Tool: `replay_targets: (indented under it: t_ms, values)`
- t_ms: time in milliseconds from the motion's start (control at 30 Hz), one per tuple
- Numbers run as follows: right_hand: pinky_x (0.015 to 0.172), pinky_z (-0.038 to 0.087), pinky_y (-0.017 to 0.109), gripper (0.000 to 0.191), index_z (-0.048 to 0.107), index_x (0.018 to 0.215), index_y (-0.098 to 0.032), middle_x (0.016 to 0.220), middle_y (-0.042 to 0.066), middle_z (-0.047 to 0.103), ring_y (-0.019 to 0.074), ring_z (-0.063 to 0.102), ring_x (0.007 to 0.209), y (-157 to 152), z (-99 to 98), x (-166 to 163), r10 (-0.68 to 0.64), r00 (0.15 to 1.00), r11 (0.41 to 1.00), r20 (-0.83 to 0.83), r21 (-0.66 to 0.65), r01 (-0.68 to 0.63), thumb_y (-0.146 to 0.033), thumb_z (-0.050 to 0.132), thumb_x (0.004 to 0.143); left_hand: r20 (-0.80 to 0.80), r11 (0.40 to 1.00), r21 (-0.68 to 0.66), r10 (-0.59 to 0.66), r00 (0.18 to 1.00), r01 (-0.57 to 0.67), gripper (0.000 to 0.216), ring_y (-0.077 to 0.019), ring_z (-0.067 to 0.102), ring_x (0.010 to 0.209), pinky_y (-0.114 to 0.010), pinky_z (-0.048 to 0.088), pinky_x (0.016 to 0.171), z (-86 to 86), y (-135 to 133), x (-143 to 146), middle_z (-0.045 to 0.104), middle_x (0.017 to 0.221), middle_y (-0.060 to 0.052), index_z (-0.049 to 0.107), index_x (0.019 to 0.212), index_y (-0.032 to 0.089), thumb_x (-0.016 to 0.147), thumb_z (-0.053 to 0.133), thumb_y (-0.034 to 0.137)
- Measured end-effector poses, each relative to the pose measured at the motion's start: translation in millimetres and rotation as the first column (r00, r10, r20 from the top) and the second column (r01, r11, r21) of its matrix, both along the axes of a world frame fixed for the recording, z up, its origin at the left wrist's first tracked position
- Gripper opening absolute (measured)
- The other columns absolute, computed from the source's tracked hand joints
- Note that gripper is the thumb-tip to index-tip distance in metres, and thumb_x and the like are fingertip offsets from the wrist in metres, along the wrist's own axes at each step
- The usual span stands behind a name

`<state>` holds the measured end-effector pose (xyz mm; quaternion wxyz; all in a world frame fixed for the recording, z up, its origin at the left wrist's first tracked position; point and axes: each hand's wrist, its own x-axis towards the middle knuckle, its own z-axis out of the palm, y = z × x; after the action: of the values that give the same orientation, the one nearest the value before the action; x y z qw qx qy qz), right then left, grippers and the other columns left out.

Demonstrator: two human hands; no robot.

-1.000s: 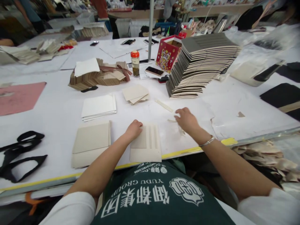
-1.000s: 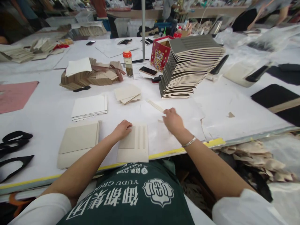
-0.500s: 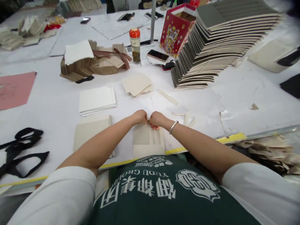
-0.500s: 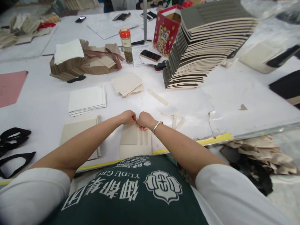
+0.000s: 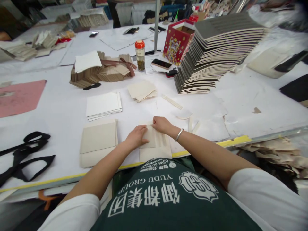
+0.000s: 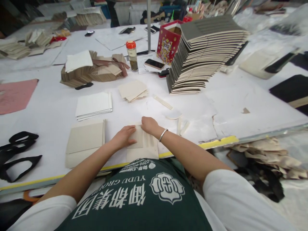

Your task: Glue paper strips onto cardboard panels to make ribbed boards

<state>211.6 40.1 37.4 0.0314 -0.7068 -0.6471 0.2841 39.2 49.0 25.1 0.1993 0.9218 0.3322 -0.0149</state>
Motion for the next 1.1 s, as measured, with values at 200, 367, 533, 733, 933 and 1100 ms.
replay_targets:
  t_ms: [200,367,533,733,933,1100]
  values:
    - [0.065,0.040,0.022,0.020,0.064,0.086,-0.013,0.088,0.009,0.066,0.0178,0.059,0.081,17,6.0,-16,0.295,0.940,0.956,0.170,-0.051,-0.290,-0.021,0.054,0.071,-0.160,0.991,0.060,-0.107,0.981,0.118,0.053,-0.0257,0.040,0.114,-0.036,0.037,0.091,6.0,-2,-2,0.040,0.132,-0.010,0.045,0.113,0.017,0.068,0.063,0.039]
    - [0.063,0.039,0.023,0.014,0.063,0.078,-0.014,0.080,0.008,0.065,0.0184,0.058,0.075,-7,17.1,-21,0.387,0.914,0.922,0.122,-0.058,-0.382,-0.021,0.055,0.070,-0.153,0.997,0.055,-0.036,0.988,0.045,0.063,-0.0245,0.040,0.114,-0.033,0.037,0.090,6.3,-4,-1,0.044,0.128,-0.010,0.037,0.121,0.017,0.069,0.062,0.041]
    - [0.066,0.040,0.025,0.016,0.056,0.088,-0.013,0.082,0.009,0.062,0.0171,0.056,0.075,-56,35.5,-27,0.424,0.895,0.902,-0.140,-0.025,-0.431,-0.021,0.044,0.081,-0.187,0.994,0.010,-0.105,0.977,0.109,0.081,-0.0245,0.031,0.122,-0.031,0.031,0.097,5.7,-5,-5,0.033,0.136,-0.012,0.030,0.126,0.013,0.060,0.067,0.044]
    - [0.057,0.040,0.020,0.006,0.052,0.080,-0.016,0.071,0.000,0.060,0.0100,0.051,0.060,-133,38.4,-54,0.468,0.791,0.847,-0.394,-0.056,-0.529,-0.022,0.049,0.078,-0.232,0.996,0.008,-0.090,0.969,0.094,0.081,-0.0258,0.027,0.125,-0.034,0.028,0.099,8.4,-7,-4,0.027,0.140,-0.013,0.031,0.126,0.013,0.061,0.066,0.047]
    - [0.066,0.043,0.024,0.022,0.049,0.099,-0.017,0.084,0.004,0.059,0.0124,0.055,0.072,-104,40.5,50,-0.125,0.934,0.954,-0.335,0.219,0.207,-0.028,0.038,0.083,-0.115,0.999,-0.027,-0.040,0.993,0.037,0.057,-0.0229,0.036,0.121,-0.032,0.030,0.098,4.6,-1,-5,0.037,0.134,-0.011,0.038,0.122,0.015,0.071,0.058,0.033]
    - [0.079,0.040,0.034,0.022,0.056,0.095,-0.014,0.101,0.015,0.057,0.0226,0.054,0.092,-53,33.5,107,-0.331,0.932,0.875,0.147,0.418,0.245,-0.024,0.050,0.077,-0.093,0.996,0.005,0.093,0.991,-0.093,0.032,-0.0180,0.053,0.099,-0.028,0.039,0.087,8.3,27,8,0.057,0.108,-0.006,0.055,0.104,0.019,0.075,0.045,0.015]
